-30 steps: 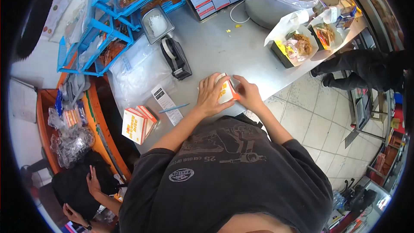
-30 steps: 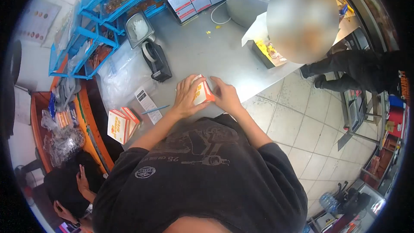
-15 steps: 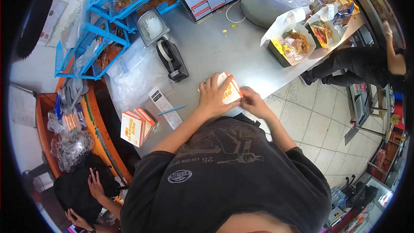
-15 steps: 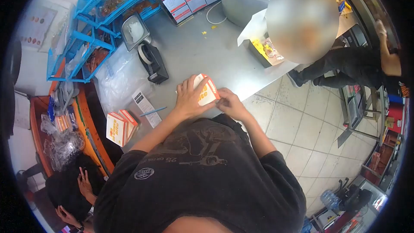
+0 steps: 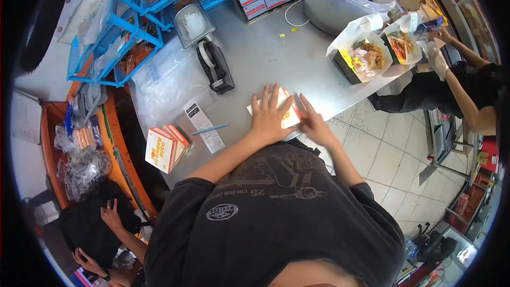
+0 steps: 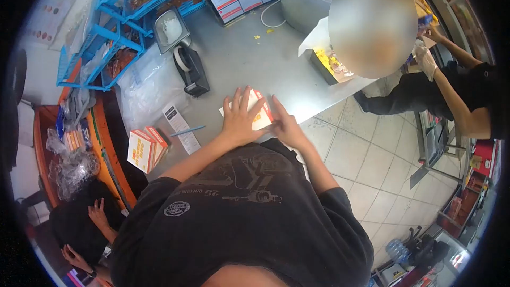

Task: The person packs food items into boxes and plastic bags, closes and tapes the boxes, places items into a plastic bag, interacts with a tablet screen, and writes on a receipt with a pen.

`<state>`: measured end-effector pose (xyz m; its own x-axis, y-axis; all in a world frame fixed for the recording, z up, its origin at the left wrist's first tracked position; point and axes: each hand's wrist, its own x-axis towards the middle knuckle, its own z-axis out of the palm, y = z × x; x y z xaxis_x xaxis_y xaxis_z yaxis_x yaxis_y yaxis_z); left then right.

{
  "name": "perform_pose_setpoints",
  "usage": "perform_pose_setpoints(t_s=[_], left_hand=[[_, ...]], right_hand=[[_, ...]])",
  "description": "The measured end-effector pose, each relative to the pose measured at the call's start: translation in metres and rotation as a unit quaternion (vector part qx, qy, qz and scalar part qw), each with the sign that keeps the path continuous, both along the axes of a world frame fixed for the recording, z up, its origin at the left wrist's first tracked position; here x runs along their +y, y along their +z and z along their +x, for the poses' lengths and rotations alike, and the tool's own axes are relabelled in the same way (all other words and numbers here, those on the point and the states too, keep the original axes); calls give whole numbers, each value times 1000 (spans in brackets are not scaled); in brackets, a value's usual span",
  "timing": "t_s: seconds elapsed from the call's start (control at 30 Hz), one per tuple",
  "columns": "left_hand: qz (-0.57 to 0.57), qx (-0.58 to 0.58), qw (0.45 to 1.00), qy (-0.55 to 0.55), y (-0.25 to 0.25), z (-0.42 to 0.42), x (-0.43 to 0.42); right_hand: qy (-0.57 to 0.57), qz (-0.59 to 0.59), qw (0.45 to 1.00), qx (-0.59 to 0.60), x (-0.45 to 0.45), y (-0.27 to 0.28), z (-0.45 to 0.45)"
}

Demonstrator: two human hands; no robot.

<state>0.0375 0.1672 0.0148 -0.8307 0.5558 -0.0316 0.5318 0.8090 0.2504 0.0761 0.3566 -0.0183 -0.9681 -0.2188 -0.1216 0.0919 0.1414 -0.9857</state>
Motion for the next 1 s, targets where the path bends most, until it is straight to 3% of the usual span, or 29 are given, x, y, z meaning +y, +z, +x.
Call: perform_pose_setpoints(t_s=[0.03,0.07,0.13,0.2,0.23,0.27,0.33,0.4,0.47,0.57,0.67,0.7,0.8,0.9,0.97,1.0], left_hand=[[-28,9,1000,3,1,0,2],[-15,-2,1000,7,2,1,3],[11,-24,1000,16,2,1,2],[149,-40,988,-13,-4,1,-9],[215,-42,975,-27,-7,-2,-19],[235,-22,972,6,-12,-2,-30],[273,13,959,73,-29,20,-54],[289,-47,954,63,-41,28,-67],[366,-149,915,83,-41,24,-65],[466,-50,876,113,-5,20,-71],[499,13,848,177,21,24,-103],[475,82,855,193,46,27,-116],[517,104,805,273,71,45,-151],[527,130,765,346,82,56,-174],[487,151,773,376,89,62,-182],[529,139,747,378,93,64,-181]], right_hand=[[66,12,998,17,11,2,-11],[74,180,979,-53,26,8,-18],[-98,109,989,-10,0,44,-28],[-73,213,970,92,-31,15,-29],[-57,167,984,33,-36,1,-28],[-69,167,977,116,-36,-7,-28],[-26,177,979,96,-37,4,-31],[-7,221,969,113,-40,7,-32],[-1,156,987,32,-38,-7,-40],[26,122,992,-26,-61,36,-51],[101,92,990,25,-97,76,-71],[116,1,992,39,-112,72,-81],[-2,-24,1000,-9,-158,49,-115],[-33,104,990,89,-195,10,-144],[0,-16,999,-52,-200,1,-154],[15,-75,990,-122,-203,-2,-157]])
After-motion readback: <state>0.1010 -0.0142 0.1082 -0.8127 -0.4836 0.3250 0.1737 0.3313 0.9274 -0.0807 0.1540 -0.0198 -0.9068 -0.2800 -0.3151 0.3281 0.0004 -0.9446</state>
